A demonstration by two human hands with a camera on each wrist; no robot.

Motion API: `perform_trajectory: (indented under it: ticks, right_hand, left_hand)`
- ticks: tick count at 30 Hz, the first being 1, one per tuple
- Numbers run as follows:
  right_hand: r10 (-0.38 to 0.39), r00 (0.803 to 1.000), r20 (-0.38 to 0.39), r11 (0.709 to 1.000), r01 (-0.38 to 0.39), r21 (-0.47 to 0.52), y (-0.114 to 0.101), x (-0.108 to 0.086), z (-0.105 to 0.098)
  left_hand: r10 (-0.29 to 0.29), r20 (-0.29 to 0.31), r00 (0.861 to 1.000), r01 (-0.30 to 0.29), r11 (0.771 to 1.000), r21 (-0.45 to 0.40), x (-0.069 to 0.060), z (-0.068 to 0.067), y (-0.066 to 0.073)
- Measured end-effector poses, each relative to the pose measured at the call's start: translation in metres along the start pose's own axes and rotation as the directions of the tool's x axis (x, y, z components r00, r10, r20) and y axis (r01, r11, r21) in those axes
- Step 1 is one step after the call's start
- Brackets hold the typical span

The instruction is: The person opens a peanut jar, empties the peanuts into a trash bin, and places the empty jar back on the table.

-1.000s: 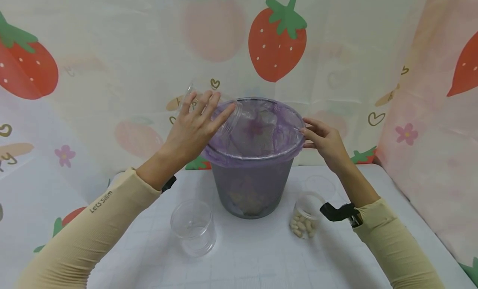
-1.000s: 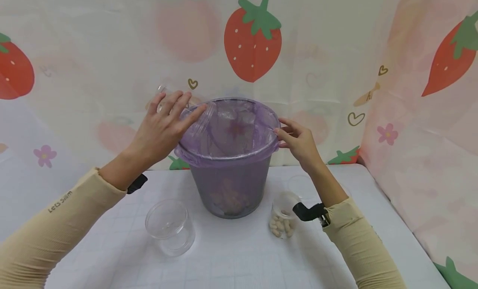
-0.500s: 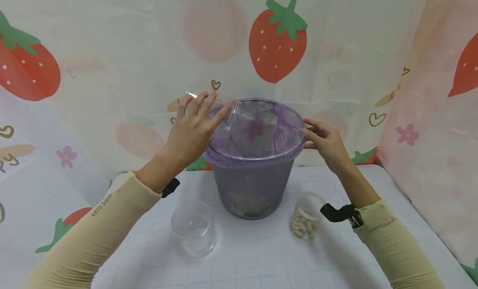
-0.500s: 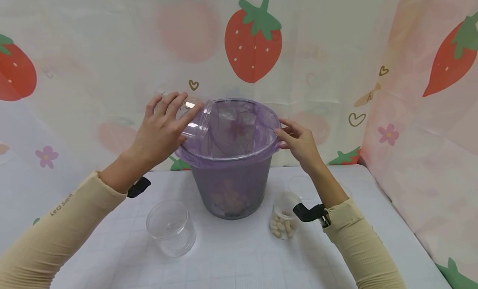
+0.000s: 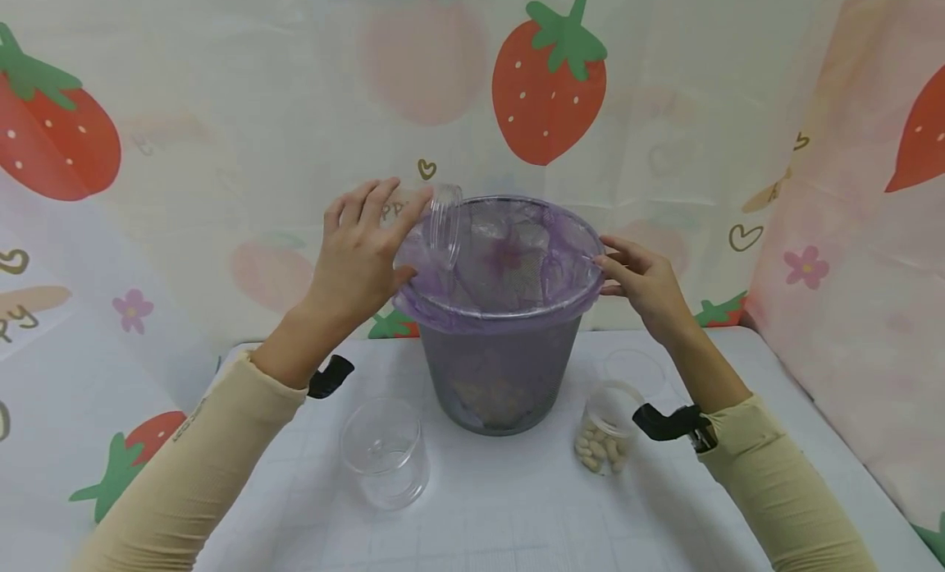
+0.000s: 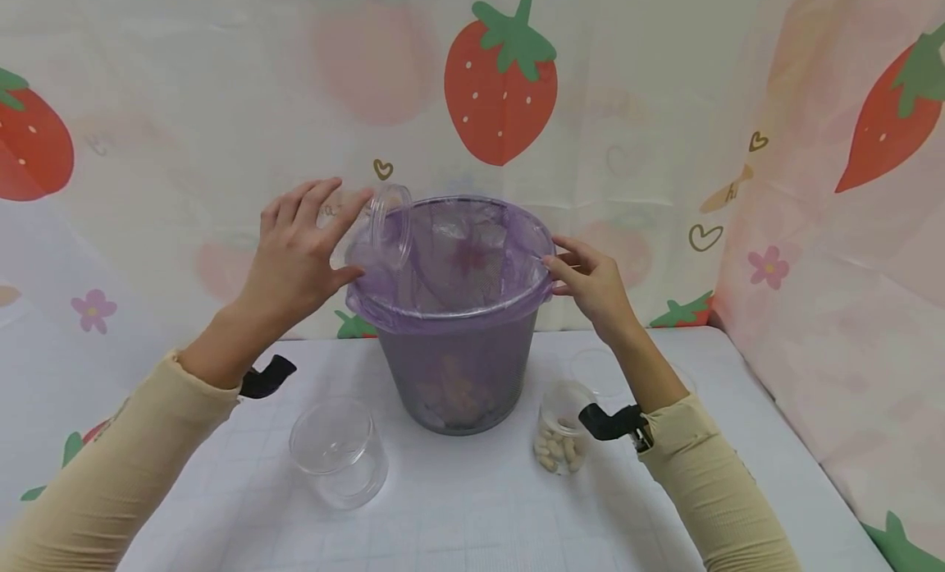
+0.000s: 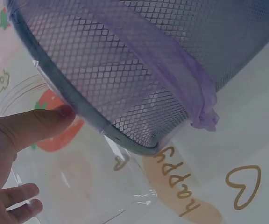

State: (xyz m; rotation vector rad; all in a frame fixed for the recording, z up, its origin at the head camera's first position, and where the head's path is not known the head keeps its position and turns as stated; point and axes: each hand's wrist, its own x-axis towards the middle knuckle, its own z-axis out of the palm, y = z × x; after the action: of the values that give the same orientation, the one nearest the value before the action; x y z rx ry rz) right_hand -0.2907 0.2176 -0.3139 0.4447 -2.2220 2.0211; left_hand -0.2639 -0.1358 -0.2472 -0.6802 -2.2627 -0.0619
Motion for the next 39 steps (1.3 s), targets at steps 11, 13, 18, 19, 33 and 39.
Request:
perform_trajectory:
  ticks: [11, 13, 18, 19, 33, 39]
  right_hand:
    - [-0.013, 1.0, -0.006, 0.998, 0.014, 0.054, 0.003, 0.0, -0.001]
    - [-0.014, 1.0, -0.005, 0.998, 0.014, 0.057, 0.003, 0.0, -0.001]
    - [-0.009, 1.0, -0.003, 0.999, 0.009, 0.049, 0.003, 0.0, -0.001]
    - [-0.009, 1.0, -0.003, 0.999, 0.009, 0.041, 0.002, 0.0, 0.0]
    - [0.003, 1.0, 0.001, 1.0, -0.003, 0.03, 0.0, 0.0, 0.001]
    - [0.01, 1.0, -0.003, 1.0, -0.01, 0.016, 0.0, -0.001, 0.001]
  left_hand:
    - [-0.133, 0.007, 0.991, 0.133, 0.976, -0.171, -0.007, -0.011, -0.002]
    - [-0.149, 0.004, 0.989, 0.147, 0.97, -0.192, -0.009, -0.013, -0.001]
    - [-0.186, -0.006, 0.983, 0.179, 0.957, -0.229, -0.016, -0.018, 0.001]
    - [-0.196, -0.009, 0.981, 0.188, 0.952, -0.239, -0.017, -0.019, 0.001]
    - [-0.29, -0.044, 0.956, 0.247, 0.877, -0.412, -0.032, -0.036, 0.006]
    - [-0.348, -0.059, 0.936, 0.279, 0.832, -0.48, -0.043, -0.041, 0.01]
